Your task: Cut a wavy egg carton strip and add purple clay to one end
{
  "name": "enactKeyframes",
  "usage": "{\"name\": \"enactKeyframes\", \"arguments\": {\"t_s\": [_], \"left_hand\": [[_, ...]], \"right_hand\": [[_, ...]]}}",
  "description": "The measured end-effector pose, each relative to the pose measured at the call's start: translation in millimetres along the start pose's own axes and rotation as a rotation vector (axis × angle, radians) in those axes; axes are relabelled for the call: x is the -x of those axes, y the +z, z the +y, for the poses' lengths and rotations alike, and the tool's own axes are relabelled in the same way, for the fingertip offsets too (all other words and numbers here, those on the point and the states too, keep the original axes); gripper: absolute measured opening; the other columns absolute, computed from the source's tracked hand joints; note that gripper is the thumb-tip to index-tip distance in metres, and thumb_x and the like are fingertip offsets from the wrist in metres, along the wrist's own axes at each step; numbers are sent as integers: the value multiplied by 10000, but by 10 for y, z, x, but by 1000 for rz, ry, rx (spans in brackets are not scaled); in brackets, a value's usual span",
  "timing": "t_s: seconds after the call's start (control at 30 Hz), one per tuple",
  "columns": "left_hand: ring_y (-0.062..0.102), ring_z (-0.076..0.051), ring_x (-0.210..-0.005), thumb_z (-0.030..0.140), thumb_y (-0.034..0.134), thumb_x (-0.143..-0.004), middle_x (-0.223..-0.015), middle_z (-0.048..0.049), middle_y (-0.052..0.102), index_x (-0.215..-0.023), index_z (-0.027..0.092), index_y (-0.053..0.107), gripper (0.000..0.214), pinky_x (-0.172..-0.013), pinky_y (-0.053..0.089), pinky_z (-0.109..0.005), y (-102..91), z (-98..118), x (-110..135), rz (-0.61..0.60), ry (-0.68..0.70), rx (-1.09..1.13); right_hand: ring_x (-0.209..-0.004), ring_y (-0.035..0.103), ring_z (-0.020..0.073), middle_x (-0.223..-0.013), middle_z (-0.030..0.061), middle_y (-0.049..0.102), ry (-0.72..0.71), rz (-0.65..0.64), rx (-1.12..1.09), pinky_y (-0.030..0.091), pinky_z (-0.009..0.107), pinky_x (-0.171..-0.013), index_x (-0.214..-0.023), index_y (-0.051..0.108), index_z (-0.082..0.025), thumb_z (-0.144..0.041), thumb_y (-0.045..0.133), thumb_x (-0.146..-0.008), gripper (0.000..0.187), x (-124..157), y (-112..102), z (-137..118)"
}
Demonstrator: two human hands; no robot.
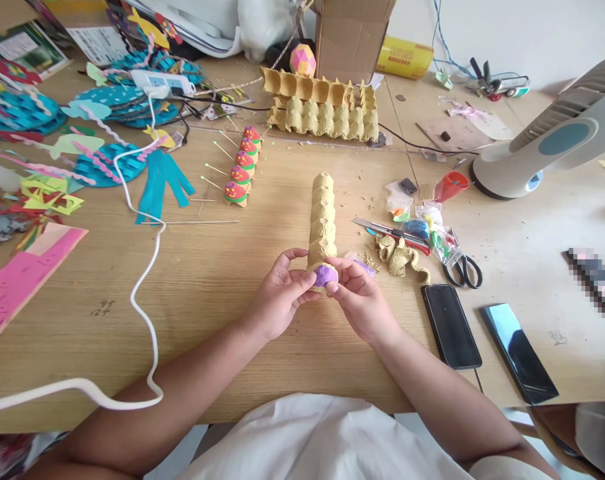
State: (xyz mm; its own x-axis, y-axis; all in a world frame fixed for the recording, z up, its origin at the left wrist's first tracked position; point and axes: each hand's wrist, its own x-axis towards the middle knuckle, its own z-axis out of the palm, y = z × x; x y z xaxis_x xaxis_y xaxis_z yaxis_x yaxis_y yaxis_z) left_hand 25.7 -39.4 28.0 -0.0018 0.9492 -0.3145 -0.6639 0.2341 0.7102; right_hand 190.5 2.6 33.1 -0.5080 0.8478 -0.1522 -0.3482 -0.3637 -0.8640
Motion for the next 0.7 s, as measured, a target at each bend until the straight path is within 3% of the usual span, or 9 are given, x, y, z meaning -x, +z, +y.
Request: {"name": "enactKeyframes", "arguments": {"t_s": [0.27,0.5,0.7], "left_hand": [[731,-107,-760,311,895,-775,-795,65,741,-1187,260,535,550,-676,562,-195,-16,-9,-19,10,-4,11],[727,-122,-778,309,881,-795,-768,61,736,-1208,262,532,543,-714,566,-218,-30,-15,-27,-31,12,-17],[713,-126,-754,312,861,-821,-746,60,721,-1247,267,524,545,-721,562,-234,-38,-9,-12,-87,25,-71]], "right_hand": [[-984,647,160,-1042,-5,730,44,15,-19,527,337,-967,-1153,753,-319,-311,903,-767,415,6,0,-35],[-922,658,141,-1013,-13,740,102,39,-130,535,279,-822,-1073,771,-308,-353,888,-792,308,18,13,-50],[-898,674,122,-977,-29,767,88,37,-172,528,266,-831,-1000,793,-288,-307,917,-754,276,16,1,-38]]}}
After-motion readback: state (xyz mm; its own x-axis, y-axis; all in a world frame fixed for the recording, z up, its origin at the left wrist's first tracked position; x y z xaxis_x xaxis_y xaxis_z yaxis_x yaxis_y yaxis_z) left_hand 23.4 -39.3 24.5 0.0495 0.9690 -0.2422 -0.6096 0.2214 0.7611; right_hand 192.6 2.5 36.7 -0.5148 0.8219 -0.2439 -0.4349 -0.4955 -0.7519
